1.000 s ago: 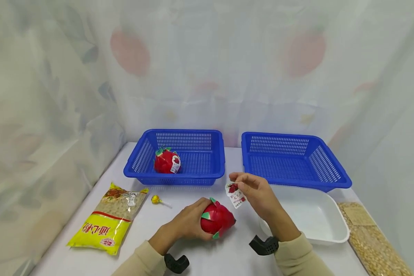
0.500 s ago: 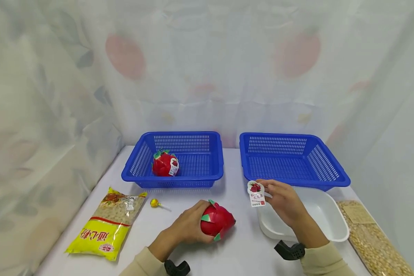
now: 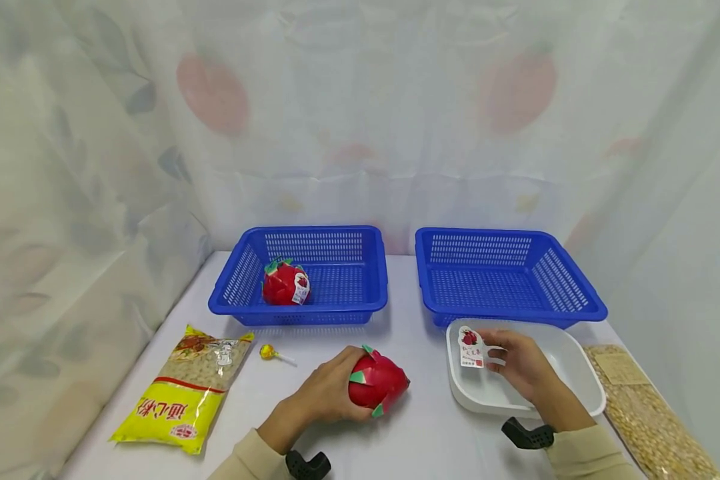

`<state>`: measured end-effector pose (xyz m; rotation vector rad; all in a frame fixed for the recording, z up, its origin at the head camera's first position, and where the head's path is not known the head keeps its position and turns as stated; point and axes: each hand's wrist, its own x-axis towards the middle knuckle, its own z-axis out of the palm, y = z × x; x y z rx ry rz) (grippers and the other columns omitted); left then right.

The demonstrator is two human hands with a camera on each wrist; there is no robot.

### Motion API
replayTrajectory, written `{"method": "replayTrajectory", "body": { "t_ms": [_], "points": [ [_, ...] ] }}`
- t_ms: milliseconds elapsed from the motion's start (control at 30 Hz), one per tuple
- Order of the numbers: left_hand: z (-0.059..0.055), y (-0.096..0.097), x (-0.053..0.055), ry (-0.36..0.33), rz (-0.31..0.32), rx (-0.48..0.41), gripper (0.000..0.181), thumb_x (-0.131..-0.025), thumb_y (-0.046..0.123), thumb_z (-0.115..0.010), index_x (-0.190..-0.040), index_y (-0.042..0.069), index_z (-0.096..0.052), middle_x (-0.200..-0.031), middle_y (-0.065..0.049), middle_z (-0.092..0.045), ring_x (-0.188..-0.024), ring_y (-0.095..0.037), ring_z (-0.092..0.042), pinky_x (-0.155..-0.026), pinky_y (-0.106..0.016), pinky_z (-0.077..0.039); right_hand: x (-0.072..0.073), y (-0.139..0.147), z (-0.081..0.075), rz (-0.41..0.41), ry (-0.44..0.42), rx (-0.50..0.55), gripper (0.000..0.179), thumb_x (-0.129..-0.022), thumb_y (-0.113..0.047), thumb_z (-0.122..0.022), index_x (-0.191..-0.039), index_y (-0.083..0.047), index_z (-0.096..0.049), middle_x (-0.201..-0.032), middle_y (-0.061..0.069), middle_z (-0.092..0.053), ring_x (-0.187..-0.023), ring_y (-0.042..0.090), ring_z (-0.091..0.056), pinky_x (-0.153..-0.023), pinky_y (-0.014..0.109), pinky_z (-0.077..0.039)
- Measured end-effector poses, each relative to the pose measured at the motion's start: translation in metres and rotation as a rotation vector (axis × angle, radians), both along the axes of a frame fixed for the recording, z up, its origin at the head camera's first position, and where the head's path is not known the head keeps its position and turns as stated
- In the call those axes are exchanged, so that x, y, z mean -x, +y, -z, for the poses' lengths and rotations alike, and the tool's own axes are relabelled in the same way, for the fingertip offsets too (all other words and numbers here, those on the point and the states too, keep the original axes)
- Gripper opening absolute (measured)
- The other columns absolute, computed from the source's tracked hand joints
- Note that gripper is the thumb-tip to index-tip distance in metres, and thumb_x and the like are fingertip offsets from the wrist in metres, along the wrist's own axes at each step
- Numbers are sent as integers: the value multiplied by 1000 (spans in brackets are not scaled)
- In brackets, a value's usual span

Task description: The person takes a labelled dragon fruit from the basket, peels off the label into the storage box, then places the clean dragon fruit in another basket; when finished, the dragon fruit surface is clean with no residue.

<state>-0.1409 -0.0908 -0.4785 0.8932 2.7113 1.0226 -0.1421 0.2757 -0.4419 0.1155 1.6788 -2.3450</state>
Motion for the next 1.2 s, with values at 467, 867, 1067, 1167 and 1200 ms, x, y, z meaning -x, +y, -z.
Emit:
{"method": "replayTrajectory", "body": {
  "t_ms": [467, 867, 1067, 1167, 1200],
  "points": [
    [1, 0, 2, 2, 0, 5, 83, -63, 45, -84, -132, 21, -44, -123, 9, -49, -104, -16, -56, -73, -25, -52, 6, -3, 20, -33, -174, -455, 34, -88, -22, -62, -113, 1, -70, -103, 13, -45, -72, 21, -44, -60, 32, -40],
    [5, -1, 2, 5, -3, -7, 82, -63, 45, -83, -132, 23, -45, -122, 11, -49, -102, -15, -56, -72, -25, -52, 2, 4, 23, -214, 5, -853, 39, -82, -22, -72, -118, -7, -69, -107, 12, -58, -81, 27, -47, -55, 33, -40],
    [5, -1, 1, 4, -6, -13, 81, -63, 46, -83, -131, 23, -45, -121, 11, -50, -101, -15, -56, -72, -25, -52, 2, 2, 24, -269, 110, -1040, 44, -77, -26, -79, -117, -12, -69, -98, 11, -56, -84, 25, -49, -61, 35, -43],
    [5, -1, 2, -1, -6, -21, 82, -63, 45, -83, -132, 23, -45, -122, 11, -49, -102, -15, -56, -72, -26, -52, 2, 2, 25, -296, 216, -1125, 43, -75, -25, -81, -115, -13, -68, -93, 8, -55, -83, 25, -48, -65, 36, -41],
    [5, -1, 2, -2, -6, -23, 82, -63, 45, -84, -132, 23, -45, -122, 11, -49, -103, -16, -56, -72, -26, -52, 3, 2, 26, -303, 255, -1152, 42, -75, -25, -81, -114, -13, -68, -91, 8, -54, -83, 24, -47, -66, 36, -39]
  ]
}}
